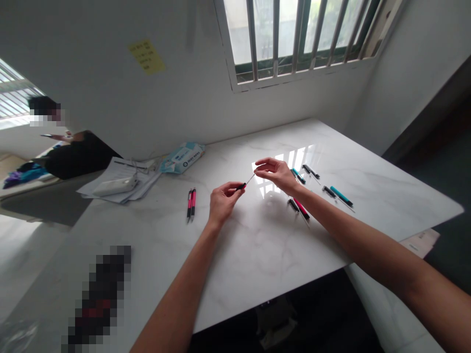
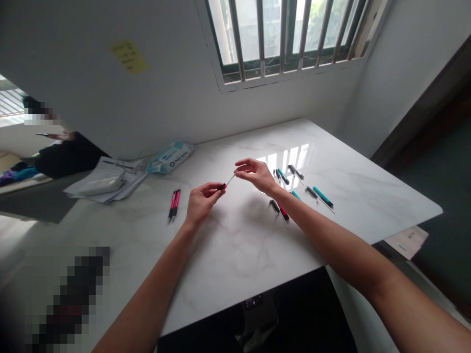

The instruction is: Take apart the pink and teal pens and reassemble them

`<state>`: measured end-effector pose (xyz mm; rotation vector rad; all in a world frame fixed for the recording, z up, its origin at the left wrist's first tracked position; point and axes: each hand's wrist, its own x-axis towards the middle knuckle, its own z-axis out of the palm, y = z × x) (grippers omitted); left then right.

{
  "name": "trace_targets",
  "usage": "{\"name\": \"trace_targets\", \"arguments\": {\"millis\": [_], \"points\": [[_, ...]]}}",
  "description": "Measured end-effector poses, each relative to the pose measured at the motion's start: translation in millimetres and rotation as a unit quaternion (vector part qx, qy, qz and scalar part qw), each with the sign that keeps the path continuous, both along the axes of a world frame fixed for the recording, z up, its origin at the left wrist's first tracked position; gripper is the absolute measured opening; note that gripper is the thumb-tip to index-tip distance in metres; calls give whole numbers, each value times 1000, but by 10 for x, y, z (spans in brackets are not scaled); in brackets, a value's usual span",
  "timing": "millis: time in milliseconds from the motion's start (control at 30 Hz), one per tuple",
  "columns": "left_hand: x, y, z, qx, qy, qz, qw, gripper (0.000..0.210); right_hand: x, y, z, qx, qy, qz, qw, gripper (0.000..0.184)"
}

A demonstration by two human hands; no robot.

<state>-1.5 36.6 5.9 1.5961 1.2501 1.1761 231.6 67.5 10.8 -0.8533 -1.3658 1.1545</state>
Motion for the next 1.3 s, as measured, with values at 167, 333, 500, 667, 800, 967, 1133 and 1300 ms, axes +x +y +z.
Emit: {"name": "trace_targets", "arguments": {"millis": [167,333,500,667,800,967,1133,1300], "points": [[58,-46,38,-23,-54,-35,998,36,-47,-42,-22,15,-78,76,994,47],[118,-110,67,-32,-59,-70,995,38,-110,-116,-27,50,-133,92,986,31],[104,-83,32,-25,-33,-64,997,36,-74,-82,59,12,-11,69,997,33],[-23,-9,34,58,77,22,995,19,157,39,151,3,52,-21,998,39],[-101,13,65,111,148,75,980,15,269,66,83,132,-154,-72,977,23],[-102,1,74,122,175,77,974,15,201,30,-23,175,-231,-38,956,26],[-76,-16,58,129,181,60,973,15,154,17,-34,171,-203,-28,964,28],[-62,-29,54,129,190,49,972,15,154,8,-29,155,-201,-15,967,26]]}}
